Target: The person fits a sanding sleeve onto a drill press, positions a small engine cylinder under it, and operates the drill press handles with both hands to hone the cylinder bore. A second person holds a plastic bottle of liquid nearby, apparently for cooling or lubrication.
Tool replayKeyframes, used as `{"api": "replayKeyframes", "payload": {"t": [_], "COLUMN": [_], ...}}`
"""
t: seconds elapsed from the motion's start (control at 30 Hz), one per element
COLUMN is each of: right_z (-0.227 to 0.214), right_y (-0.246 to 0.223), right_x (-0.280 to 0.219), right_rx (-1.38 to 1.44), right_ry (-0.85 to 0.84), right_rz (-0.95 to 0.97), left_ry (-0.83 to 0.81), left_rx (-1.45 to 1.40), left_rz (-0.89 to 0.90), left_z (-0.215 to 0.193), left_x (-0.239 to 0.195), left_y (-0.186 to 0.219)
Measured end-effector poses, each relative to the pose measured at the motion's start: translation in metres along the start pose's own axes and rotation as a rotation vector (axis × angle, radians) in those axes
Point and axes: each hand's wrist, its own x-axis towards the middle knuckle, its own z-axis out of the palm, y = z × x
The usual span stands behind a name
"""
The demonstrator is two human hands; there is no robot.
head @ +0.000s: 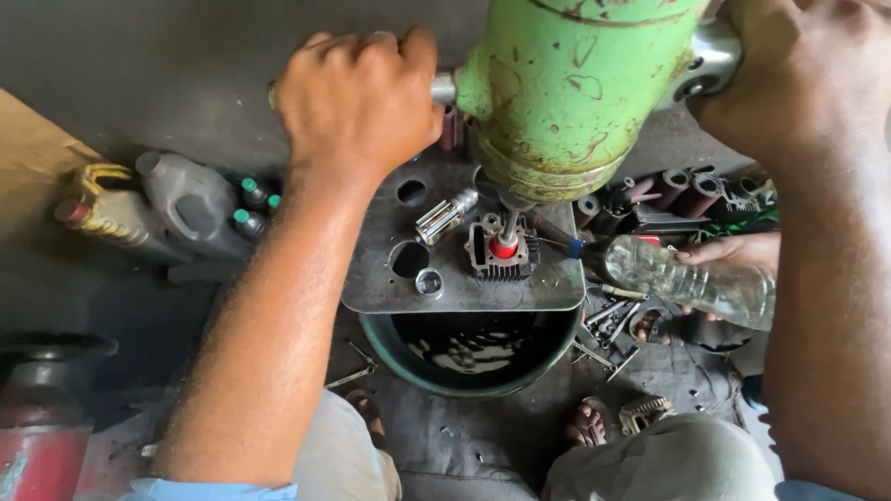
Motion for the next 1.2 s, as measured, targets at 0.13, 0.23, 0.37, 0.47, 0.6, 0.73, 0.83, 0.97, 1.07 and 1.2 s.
{"api": "replayKeyframes", "payload": {"t": [0.13,0.23,0.37,0.47,0.6,0.73,0.83,0.97,1.07,1.2], "right_z": [0.005,0.019,0.027,0.033,0.043,0.07,0.07,0.064,0.04,0.029], "right_y": [-0.003,0.002,0.005,0.005,0.005,0.011,0.005,-0.003,-0.013,-0.02], "right_x": [0.002,-0.006,-0.013,-0.015,-0.017,-0.031,-0.028,-0.029,-0.017,-0.012], "right_rx": [0.065,0.084,0.056,0.022,0.039,0.041,0.123,0.152,0.146,0.202], "right_ry": [-0.004,-0.04,0.02,0.118,0.053,0.063,0.114,0.028,0.036,0.017], "right_rz": [0.001,0.001,-0.034,-0.092,-0.054,-0.042,-0.057,-0.023,-0.023,-0.025], "left_ry": [-0.001,-0.024,-0.047,-0.07,-0.075,-0.084,-0.115,-0.176,-0.181,-0.263], "left_rx": [0.008,0.023,0.014,0.005,-0.015,-0.021,-0.038,-0.047,-0.045,-0.045], "left_rz": [-0.014,-0.024,-0.028,-0.04,-0.056,-0.077,-0.096,-0.105,-0.107,-0.136], "left_z": [0.002,0.002,0.006,0.004,0.0,-0.002,0.001,-0.003,-0.001,0.0], "left_x": [-0.003,-0.006,-0.013,-0.016,-0.02,-0.026,-0.03,-0.033,-0.035,-0.034], "left_y": [0.005,0.007,0.01,0.013,0.018,0.023,0.024,0.029,0.031,0.034]}}
